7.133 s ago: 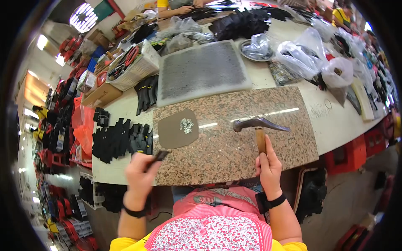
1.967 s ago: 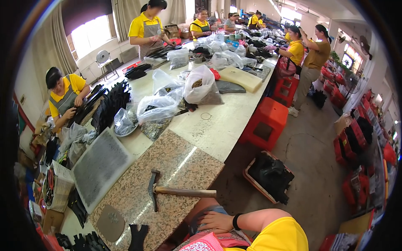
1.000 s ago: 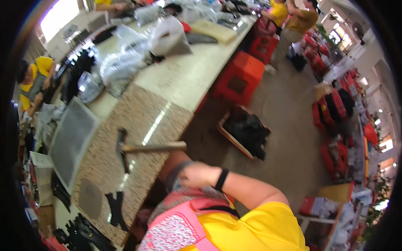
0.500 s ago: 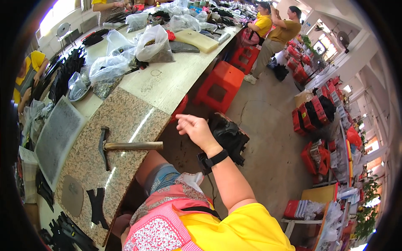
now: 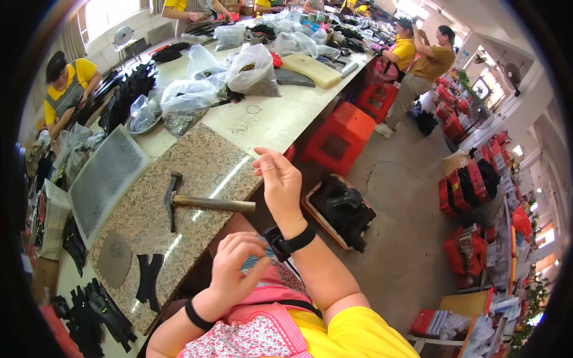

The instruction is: The recorder uses a hammer to attach small metal components to black shoe parts on a stone workbench in a factory setting.

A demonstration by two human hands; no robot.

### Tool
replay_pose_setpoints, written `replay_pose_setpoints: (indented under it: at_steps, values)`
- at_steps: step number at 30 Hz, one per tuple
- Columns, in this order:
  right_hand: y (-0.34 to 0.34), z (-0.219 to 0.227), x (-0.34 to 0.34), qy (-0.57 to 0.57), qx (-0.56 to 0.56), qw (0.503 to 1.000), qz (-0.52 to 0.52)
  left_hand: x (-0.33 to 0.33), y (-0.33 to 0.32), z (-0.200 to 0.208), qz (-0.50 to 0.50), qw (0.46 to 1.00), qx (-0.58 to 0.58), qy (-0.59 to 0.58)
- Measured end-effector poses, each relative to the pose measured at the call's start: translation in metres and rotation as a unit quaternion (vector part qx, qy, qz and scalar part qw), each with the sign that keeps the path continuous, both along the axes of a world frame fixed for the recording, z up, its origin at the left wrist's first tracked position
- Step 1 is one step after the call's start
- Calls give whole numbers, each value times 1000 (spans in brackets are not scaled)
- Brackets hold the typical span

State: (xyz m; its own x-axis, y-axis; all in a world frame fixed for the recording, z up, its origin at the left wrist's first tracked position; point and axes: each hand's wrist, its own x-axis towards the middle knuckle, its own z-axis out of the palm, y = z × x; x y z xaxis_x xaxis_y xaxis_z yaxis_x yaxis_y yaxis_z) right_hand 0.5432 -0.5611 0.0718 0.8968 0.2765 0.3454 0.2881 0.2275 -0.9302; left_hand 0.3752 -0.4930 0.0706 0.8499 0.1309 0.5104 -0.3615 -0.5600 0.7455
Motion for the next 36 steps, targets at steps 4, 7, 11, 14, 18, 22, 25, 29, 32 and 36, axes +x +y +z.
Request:
replay_pose_setpoints:
  at_steps: [4,7,11,14,18,22,25,29,32,36]
  values:
    - [16,-3,-7,-103,-75,989,-70,12,-9,-5,51,997,15,60]
    - [24,-5,-14,-127,-121,982,-65,13,-8,-16,72,995,-17,67]
    - [31,-19,-11,-71,-59,995,-48,11,-8,-20,31,993,-61,101]
    - [35,-24,-15,-40,-60,996,-42,7,-8,-25,34,994,-38,93]
    - [34,-29,-18,-39,-70,996,-40,5,-9,-28,42,996,-21,80]
    - [36,-29,-21,29,-16,999,-15,1,-8,-28,41,993,-44,98]
    - [36,-30,-22,105,39,994,17,-2,-3,-34,16,982,-137,132]
    - [36,-32,-31,239,61,969,26,-7,8,-44,-39,949,-267,165]
    - [39,-40,-33,316,111,942,16,-12,14,-48,-50,950,-257,168]
    - [46,-53,-46,377,179,908,35,-21,17,-50,-48,930,-309,194]
